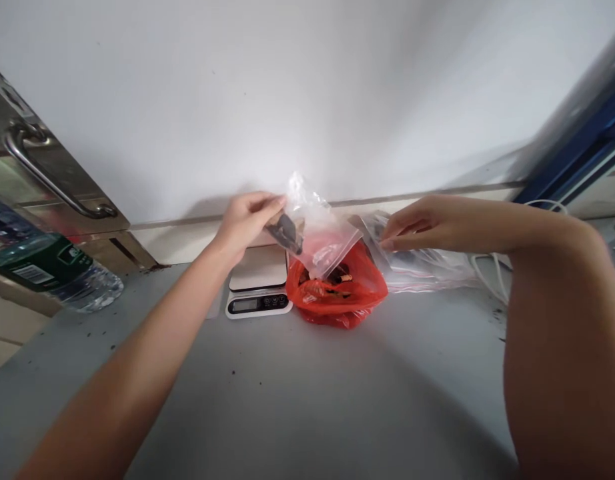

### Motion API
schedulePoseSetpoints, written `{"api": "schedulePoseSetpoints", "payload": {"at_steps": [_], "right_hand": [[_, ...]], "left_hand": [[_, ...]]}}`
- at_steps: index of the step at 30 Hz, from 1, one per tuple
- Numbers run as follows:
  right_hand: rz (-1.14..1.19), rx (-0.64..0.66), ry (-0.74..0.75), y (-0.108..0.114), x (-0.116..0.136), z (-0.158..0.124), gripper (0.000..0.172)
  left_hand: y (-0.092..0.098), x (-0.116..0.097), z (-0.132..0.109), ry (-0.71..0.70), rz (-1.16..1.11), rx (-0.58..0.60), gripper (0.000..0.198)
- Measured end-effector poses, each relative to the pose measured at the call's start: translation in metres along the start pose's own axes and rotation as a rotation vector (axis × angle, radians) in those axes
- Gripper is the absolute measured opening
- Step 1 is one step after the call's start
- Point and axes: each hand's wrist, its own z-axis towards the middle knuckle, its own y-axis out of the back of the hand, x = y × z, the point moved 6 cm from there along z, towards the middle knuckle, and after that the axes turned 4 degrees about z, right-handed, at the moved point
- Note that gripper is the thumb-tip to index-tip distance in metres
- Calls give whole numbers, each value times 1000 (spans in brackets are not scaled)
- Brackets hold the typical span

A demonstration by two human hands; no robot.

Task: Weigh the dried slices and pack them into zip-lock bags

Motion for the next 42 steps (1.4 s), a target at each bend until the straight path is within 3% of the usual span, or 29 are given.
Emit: {"api": "schedulePoseSetpoints", "payload": {"at_steps": [3, 9, 12, 16, 19, 22, 25, 28, 30, 32, 34, 37, 39, 42], "right_hand": [[-85, 111, -6, -4, -2, 0, 24], [-85, 17, -3, -5, -1, 9, 41], [-93, 17, 6, -9, 3, 11, 48], [-78, 66, 43, -16, 13, 11, 34], [-16, 73, 77, -18, 17, 13, 32], [132, -27, 39, -16, 15, 16, 39], [418, -147, -24, -24, 18, 20, 43], [719, -140, -7, -50, 38, 26, 43], [789, -87, -17, -73, 53, 30, 48], [746, -47, -35, -94, 66, 36, 48], [660, -86, -16, -109, 77, 44, 36], [450, -287, 116, -120, 104, 61, 15], [203, -373, 270, -130, 134, 72, 16], [-253, -242, 503, -171, 180, 85, 23]], "left_hand": [[-16, -26, 10, -155, 152, 123, 23], [-49, -54, 15, -259, 295, 348, 19], [-55, -65, 17, -327, 355, 353, 20], [-56, -78, 15, -372, 380, 364, 21], [-48, -84, 12, -417, 355, 307, 19], [-29, -79, 9, -418, 249, 154, 19], [-6, -60, 0, -345, 129, -33, 20], [18, -31, -16, -207, 55, -201, 20], [35, -12, -29, -104, 22, -268, 19], [56, 6, -44, -9, -1, -318, 17], [81, 23, -58, 84, -5, -339, 16], [124, 50, -82, 230, 102, -354, 17], [155, 70, -98, 333, 241, -406, 17], [192, 97, -116, 436, 328, -467, 21]]}}
